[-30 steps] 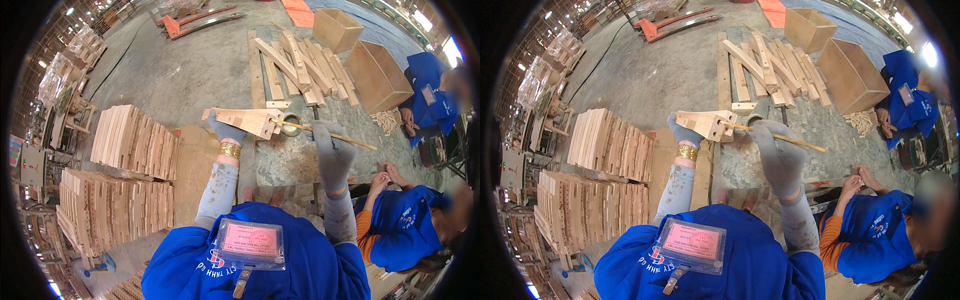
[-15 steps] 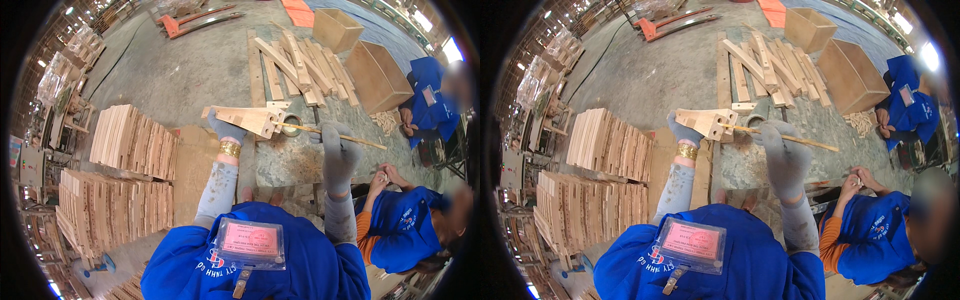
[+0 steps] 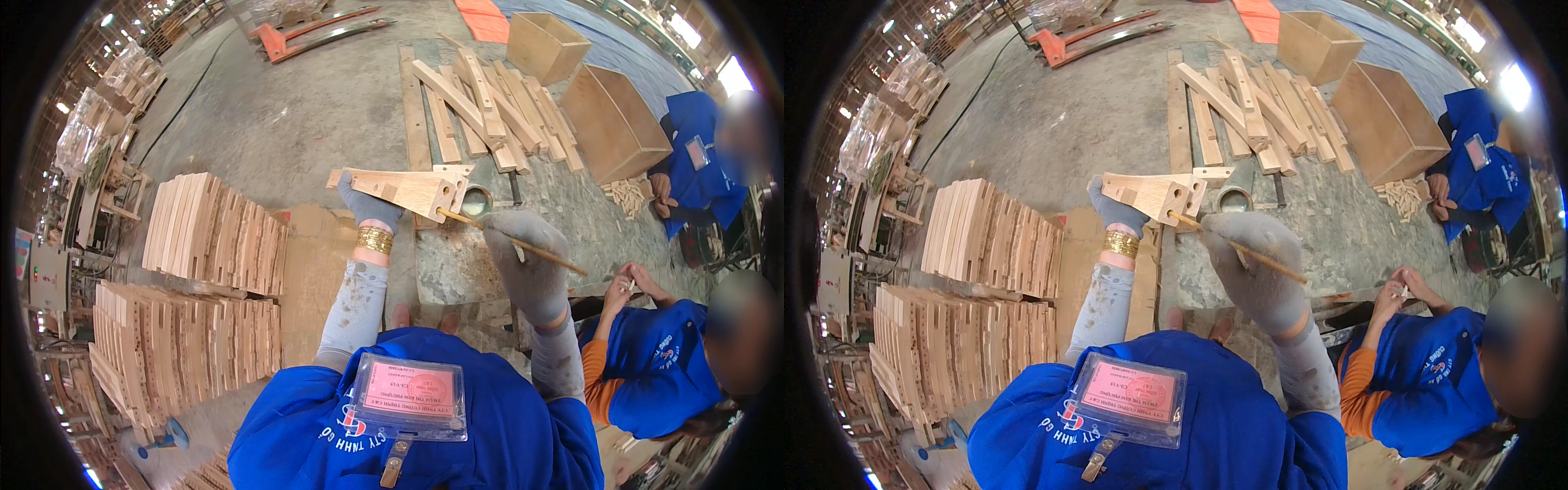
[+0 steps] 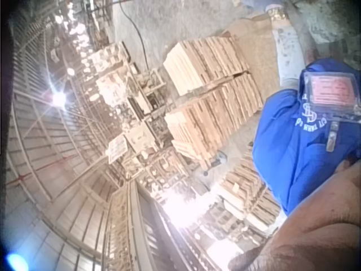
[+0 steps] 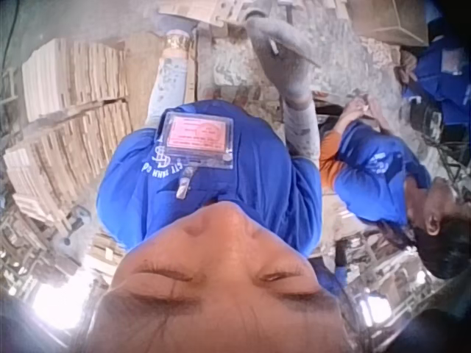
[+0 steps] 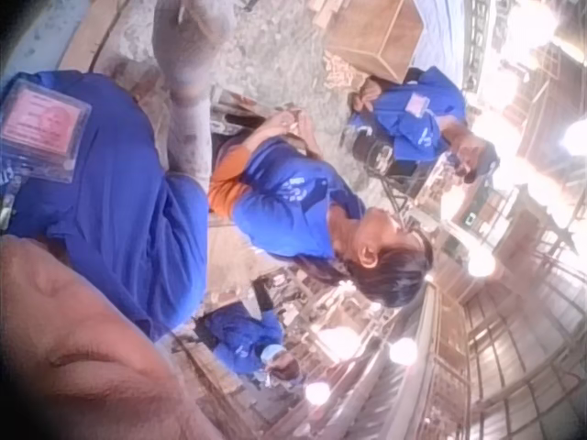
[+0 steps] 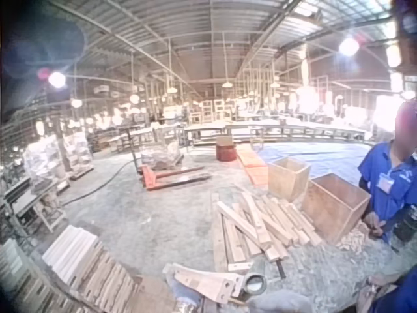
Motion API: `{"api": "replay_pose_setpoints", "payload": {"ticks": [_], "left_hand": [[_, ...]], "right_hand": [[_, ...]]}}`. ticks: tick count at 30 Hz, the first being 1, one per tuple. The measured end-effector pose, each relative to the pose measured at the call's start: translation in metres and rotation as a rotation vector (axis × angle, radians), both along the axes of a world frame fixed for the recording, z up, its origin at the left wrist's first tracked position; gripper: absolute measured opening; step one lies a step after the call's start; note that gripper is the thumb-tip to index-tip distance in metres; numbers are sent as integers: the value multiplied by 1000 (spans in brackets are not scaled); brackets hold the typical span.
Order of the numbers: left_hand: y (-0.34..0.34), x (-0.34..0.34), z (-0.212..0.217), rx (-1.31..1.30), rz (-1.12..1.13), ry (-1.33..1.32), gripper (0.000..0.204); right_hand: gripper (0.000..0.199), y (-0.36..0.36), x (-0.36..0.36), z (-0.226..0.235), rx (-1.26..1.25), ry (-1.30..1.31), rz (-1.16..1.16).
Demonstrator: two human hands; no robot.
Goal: The person applies glue to the pre-drilled holes of small wooden blocks using a thin brush. They pick up blocks from a stack, dip the brush into a container of glue, and carefully fill the holes before placing the blocks back onto the stack. The process is repeated for multiple blocks in a repetitive assembly line manner.
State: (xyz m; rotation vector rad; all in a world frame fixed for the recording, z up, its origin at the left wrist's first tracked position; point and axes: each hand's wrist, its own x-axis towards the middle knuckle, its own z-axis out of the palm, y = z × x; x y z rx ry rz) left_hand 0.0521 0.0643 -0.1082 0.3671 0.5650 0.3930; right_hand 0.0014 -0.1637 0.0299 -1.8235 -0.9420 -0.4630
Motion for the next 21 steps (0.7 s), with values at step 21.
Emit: {"api": "replay_pose_setpoints", "payload": {"ticks": [21], "left_hand": [[-41, 33, 26, 109, -13, -45, 49]], "right_hand": [[17, -51, -13, -17, 311, 267, 21]]}}
